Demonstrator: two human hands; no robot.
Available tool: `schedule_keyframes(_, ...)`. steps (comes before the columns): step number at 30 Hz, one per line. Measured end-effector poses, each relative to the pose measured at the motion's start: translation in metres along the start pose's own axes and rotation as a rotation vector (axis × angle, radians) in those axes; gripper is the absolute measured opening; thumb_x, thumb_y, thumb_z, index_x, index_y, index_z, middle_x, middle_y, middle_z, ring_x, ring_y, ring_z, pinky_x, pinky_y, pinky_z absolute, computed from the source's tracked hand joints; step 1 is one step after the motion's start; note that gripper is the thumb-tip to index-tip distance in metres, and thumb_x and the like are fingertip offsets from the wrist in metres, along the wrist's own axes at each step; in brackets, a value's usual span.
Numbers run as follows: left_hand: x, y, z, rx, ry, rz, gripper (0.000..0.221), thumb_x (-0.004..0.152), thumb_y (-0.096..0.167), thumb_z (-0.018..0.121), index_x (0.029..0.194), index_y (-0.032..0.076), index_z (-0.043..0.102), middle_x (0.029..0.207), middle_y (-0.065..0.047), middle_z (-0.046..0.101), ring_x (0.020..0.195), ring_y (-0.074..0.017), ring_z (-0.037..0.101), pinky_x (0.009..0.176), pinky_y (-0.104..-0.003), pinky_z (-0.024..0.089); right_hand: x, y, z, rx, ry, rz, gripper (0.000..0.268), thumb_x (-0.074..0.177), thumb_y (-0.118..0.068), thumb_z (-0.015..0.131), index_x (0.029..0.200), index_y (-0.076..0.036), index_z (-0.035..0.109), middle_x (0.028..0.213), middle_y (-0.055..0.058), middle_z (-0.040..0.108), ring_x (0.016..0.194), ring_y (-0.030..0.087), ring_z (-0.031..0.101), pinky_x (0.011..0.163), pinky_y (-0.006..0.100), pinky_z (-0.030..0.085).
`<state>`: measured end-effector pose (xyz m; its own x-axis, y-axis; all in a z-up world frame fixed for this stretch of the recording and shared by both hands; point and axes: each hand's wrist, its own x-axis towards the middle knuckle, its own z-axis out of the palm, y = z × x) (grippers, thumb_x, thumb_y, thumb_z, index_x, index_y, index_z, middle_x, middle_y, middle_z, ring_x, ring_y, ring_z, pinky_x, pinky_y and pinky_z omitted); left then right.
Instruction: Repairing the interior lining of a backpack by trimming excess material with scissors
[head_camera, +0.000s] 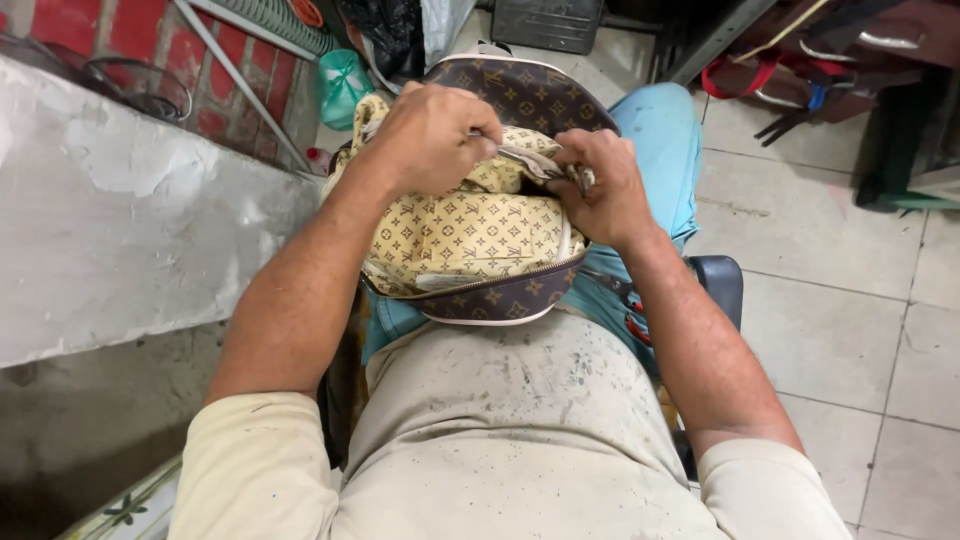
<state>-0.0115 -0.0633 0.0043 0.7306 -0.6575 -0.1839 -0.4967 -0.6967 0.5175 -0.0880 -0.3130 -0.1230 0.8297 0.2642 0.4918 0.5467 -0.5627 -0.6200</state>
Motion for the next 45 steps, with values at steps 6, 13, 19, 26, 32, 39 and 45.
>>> schedule_keyframes(6, 0.003, -0.002, -0.002, -0.021, 0.027, -0.039, 0.011, 0.098, 0.021, 0.065, 0.098, 0.019, 0.076, 0.102, 0.003, 0.077, 0.1, -0.0173, 0.069, 0.109, -0.06, 0.033, 0.008, 0.001, 0.011, 0.132, 0.032, 0.155, 0.031, 0.085, 0.004, 0.075, 0.104, -0.016, 0.061, 0.092, -0.007, 0.061, 0.085, 0.017, 0.056, 0.09, 0.039, 0.035)
schedule_keyframes(13, 0.015, 0.003, 0.005, 0.043, -0.008, -0.067, 0.016, 0.096, 0.016, 0.059, 0.095, 0.02, 0.074, 0.103, 0.002, 0.078, 0.1, -0.0176, 0.069, 0.107, -0.06, 0.037, 0.021, -0.022, 0.001, -0.089, 0.047, -0.038, 0.019, 0.098, -0.016, 0.07, 0.116, -0.011, 0.064, 0.104, 0.004, 0.068, 0.093, 0.028, 0.057, 0.083, 0.044, 0.031)
schedule_keyframes(19, 0.012, 0.005, -0.003, -0.007, -0.038, -0.084, 0.017, 0.096, 0.02, 0.061, 0.1, 0.02, 0.077, 0.098, 0.003, 0.078, 0.099, -0.0188, 0.07, 0.113, -0.062, 0.033, 0.021, -0.005, 0.016, 0.13, 0.1, 0.062, 0.025, 0.091, 0.01, 0.063, 0.109, -0.007, 0.059, 0.096, 0.007, 0.065, 0.088, 0.026, 0.06, 0.077, 0.041, 0.049)
schedule_keyframes(26, 0.014, 0.005, 0.0, 0.008, -0.02, -0.062, 0.018, 0.095, 0.016, 0.06, 0.094, 0.019, 0.077, 0.081, 0.004, 0.074, 0.085, -0.0189, 0.068, 0.106, -0.06, 0.038, 0.022, -0.018, 0.001, 0.44, -0.035, 0.273, 0.017, 0.102, 0.003, 0.063, 0.108, -0.011, 0.055, 0.083, -0.003, 0.048, 0.068, 0.008, 0.04, 0.06, 0.025, 0.034)
schedule_keyframes(32, 0.015, 0.004, 0.002, 0.04, -0.011, -0.051, 0.018, 0.095, 0.019, 0.059, 0.096, 0.019, 0.077, 0.088, 0.004, 0.076, 0.09, -0.0211, 0.068, 0.1, -0.058, 0.04, 0.02, -0.012, 0.004, 0.182, -0.019, 0.132, 0.035, 0.081, 0.007, 0.073, 0.11, -0.007, 0.058, 0.098, 0.006, 0.062, 0.081, 0.021, 0.056, 0.068, 0.035, 0.047)
schedule_keyframes(39, 0.017, 0.041, 0.002, 0.209, -0.128, -0.176, 0.019, 0.092, 0.018, 0.055, 0.104, 0.023, 0.068, 0.094, 0.006, 0.066, 0.095, -0.0149, 0.061, 0.11, -0.055, 0.032, 0.023, 0.002, 0.01, 0.565, -0.133, 0.503, 0.034, 0.088, 0.012, 0.073, 0.102, -0.015, 0.057, 0.082, -0.007, 0.054, 0.07, 0.005, 0.046, 0.063, 0.021, 0.041)
schedule_keyframes(45, 0.032, 0.049, 0.043, 0.251, 0.014, 0.051, 0.015, 0.082, 0.016, 0.07, 0.095, 0.019, 0.063, 0.076, 0.001, 0.067, 0.085, -0.0278, 0.07, 0.084, -0.048, 0.046, 0.013, 0.009, 0.018, 0.72, -0.1, 0.39, 0.039, 0.082, 0.01, 0.08, 0.113, -0.005, 0.061, 0.087, 0.005, 0.075, 0.078, 0.009, 0.064, 0.074, 0.024, 0.051)
